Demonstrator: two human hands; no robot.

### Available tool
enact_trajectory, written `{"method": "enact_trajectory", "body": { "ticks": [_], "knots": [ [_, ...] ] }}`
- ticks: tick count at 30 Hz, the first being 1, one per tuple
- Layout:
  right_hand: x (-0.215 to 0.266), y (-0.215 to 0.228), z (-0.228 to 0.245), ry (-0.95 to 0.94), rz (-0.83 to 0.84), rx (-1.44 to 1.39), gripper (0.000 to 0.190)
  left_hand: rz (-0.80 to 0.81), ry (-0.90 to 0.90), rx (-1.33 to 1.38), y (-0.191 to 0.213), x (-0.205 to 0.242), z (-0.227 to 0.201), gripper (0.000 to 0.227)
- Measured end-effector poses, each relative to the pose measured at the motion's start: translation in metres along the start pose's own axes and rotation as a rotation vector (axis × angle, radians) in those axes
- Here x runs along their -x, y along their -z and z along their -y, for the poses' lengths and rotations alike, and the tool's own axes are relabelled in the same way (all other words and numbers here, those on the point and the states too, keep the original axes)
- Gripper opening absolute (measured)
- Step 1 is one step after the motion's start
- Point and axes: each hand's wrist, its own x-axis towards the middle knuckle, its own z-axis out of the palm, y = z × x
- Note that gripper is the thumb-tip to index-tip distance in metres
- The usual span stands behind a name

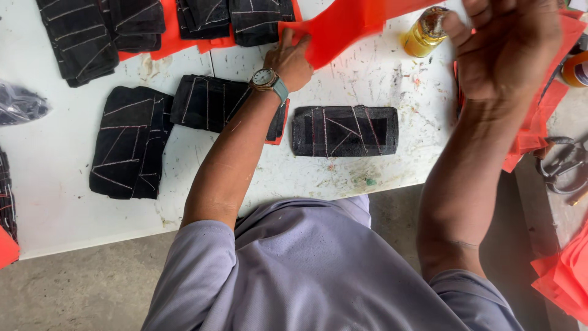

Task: The person folds red fabric pieces, rubs them with a small jar, and places black patterned fabric pieces on top. The person repeats this process multiple times, stacking the assembled pieces on the table.

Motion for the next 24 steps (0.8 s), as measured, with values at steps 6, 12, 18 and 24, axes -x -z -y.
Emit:
{"method": "enact_trajectory", "body": {
  "ticks": [6, 12, 18, 24],
  "knots": [
    [0.023, -0.022, 0.04, 0.053, 0.025, 0.03, 0.017, 0.157, 0.134, 0.065, 0.01, 0.0, -0.008, 0.075],
    [0.035, -0.022, 0.045, 0.062, 0.064, 0.045, 0.015, -0.164, -0.018, -0.019, 0.027, 0.015, -0.013, 0.079],
    [0.045, -0.012, 0.036, 0.038, 0.043, 0.04, 0.013, 0.33, 0.022, 1.412, 0.035, 0.083, -0.062, 0.096],
    [0.066, -0.01, 0.038, 0.026, 0.04, 0.044, 0.012, 1.05, -0.328, 2.392, 0.038, 0.133, -0.127, 0.108]
  ]
}}
